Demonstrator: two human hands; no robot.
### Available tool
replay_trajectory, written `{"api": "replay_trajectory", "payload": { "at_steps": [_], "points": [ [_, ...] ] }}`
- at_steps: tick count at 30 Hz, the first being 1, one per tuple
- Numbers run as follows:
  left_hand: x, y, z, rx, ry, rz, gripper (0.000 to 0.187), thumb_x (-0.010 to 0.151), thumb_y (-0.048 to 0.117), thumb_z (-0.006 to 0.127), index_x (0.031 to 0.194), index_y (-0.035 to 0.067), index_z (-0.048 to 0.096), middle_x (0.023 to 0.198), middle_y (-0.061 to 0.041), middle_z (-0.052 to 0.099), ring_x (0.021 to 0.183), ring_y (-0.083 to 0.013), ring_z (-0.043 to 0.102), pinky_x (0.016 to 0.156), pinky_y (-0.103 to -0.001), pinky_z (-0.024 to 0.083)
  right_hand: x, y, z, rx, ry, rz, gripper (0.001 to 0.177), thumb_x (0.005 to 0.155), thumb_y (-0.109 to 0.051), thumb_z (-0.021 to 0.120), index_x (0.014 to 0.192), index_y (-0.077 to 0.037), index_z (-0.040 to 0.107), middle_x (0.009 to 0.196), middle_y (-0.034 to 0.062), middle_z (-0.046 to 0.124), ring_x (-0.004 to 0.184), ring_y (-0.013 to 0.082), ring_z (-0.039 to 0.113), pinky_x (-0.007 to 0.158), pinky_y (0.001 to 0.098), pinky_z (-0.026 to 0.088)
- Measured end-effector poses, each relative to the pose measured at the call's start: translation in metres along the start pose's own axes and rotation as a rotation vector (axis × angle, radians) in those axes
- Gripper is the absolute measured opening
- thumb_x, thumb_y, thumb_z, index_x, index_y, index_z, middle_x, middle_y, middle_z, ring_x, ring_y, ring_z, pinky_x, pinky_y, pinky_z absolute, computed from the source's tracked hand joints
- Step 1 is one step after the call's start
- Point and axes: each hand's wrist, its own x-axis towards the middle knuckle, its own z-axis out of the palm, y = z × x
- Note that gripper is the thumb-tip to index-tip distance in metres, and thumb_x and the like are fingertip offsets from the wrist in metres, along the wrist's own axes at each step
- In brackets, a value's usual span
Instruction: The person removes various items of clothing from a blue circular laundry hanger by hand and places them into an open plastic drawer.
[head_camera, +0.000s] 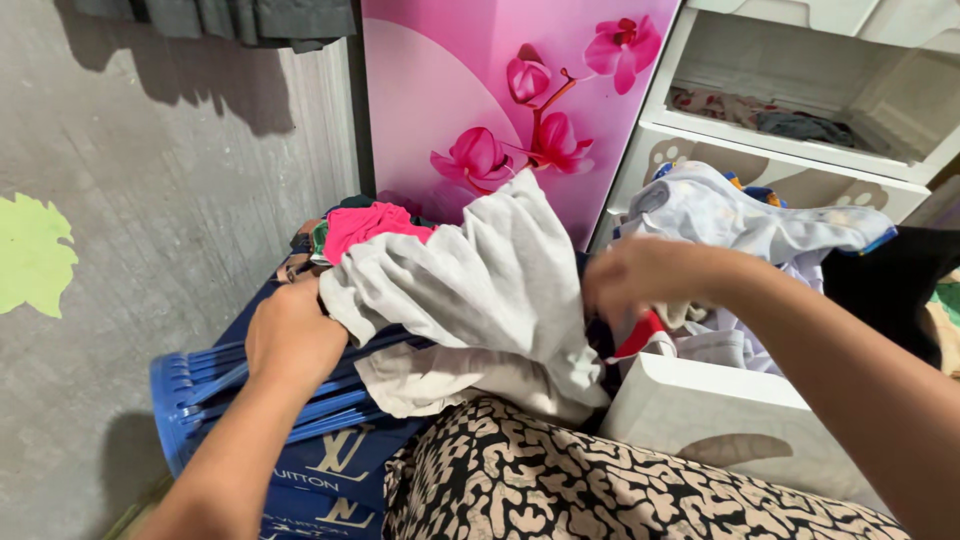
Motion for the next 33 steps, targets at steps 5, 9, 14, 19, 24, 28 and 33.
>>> {"api": "replay_trajectory", "payload": {
  "at_steps": [5, 9, 14, 19, 24, 28, 33],
  "points": [
    [0.005, -0.01, -0.002, -0.124, -0.05, 0.006, 0.032, 0.075, 0.031, 0.078, 0.1, 0.012, 0.08, 0.092, -0.018, 0.077, 0.087, -0.0373, 0.072, 0.078, -0.044, 0.055, 0.036, -0.021, -0.025, 0.521, 0.421, -0.058, 0.032, 0.092, -0.022, 0.059, 0.12, -0.009, 0.067, 0.107, 0.002, 0.073, 0.095, 0.0179, 0.069, 0.081, 0.0369, 0.056],
    [0.01, -0.022, -0.002, -0.358, -0.185, -0.023, 0.033, 0.071, 0.015, 0.075, 0.102, 0.008, 0.081, 0.085, -0.009, 0.081, 0.077, -0.0204, 0.073, 0.075, -0.035, 0.055, 0.052, -0.043, -0.016, 0.867, 0.229, -0.09, 0.037, 0.095, -0.033, 0.062, 0.123, -0.009, 0.067, 0.11, 0.001, 0.071, 0.103, 0.0174, 0.065, 0.089, 0.0324, 0.053],
    [0.014, -0.031, -0.001, -0.536, -0.293, 0.042, 0.03, 0.075, 0.012, 0.076, 0.103, 0.004, 0.081, 0.091, -0.005, 0.082, 0.082, -0.0098, 0.069, 0.08, -0.029, 0.053, 0.045, -0.053, -0.02, 0.277, 0.443, 0.062, 0.046, 0.087, -0.049, 0.073, 0.106, -0.006, 0.078, 0.093, 0.0075, 0.075, 0.087, 0.0169, 0.065, 0.078, 0.0333, 0.051],
    [0.015, -0.031, 0.007, -0.463, -0.261, 0.082, 0.029, 0.08, 0.02, 0.078, 0.106, 0.007, 0.081, 0.091, -0.006, 0.082, 0.081, -0.011, 0.07, 0.078, -0.03, 0.053, 0.031, -0.078, -0.031, -0.38, 0.481, 0.181, 0.069, 0.095, -0.059, 0.067, 0.089, 0.008, 0.079, 0.07, 0.0248, 0.068, 0.066, 0.0334, 0.065, 0.065, 0.0459, 0.054],
    [0.016, -0.033, 0.016, -0.442, -0.258, 0.092, 0.026, 0.083, 0.02, 0.077, 0.104, 0.006, 0.081, 0.089, -0.008, 0.082, 0.08, -0.0121, 0.07, 0.077, -0.031, 0.054, 0.04, -0.13, 0.032, -0.273, 0.634, -0.125, 0.026, 0.087, -0.032, 0.067, 0.097, -0.009, 0.073, 0.088, 0.0232, 0.073, 0.087, 0.0425, 0.07, 0.081, 0.0525, 0.055],
    [0.008, -0.035, 0.023, -0.458, -0.286, 0.164, 0.024, 0.079, 0.015, 0.074, 0.1, 0.004, 0.081, 0.087, -0.008, 0.083, 0.078, -0.012, 0.072, 0.075, -0.031, 0.055, 0.06, -0.163, 0.064, -0.122, 0.475, -0.189, 0.028, 0.088, -0.029, 0.065, 0.105, -0.007, 0.069, 0.096, 0.0261, 0.071, 0.094, 0.0448, 0.068, 0.086, 0.0525, 0.055],
    [-0.005, -0.032, 0.022, -0.474, -0.347, 0.065, 0.026, 0.075, 0.014, 0.078, 0.098, 0.002, 0.081, 0.086, -0.008, 0.084, 0.076, -0.0117, 0.071, 0.075, -0.031, 0.056, 0.093, -0.155, 0.076, -0.178, 0.325, -0.157, 0.032, 0.086, -0.03, 0.067, 0.114, -0.013, 0.07, 0.104, 0.0228, 0.071, 0.098, 0.0436, 0.068, 0.09, 0.0504, 0.053]
  ]
}}
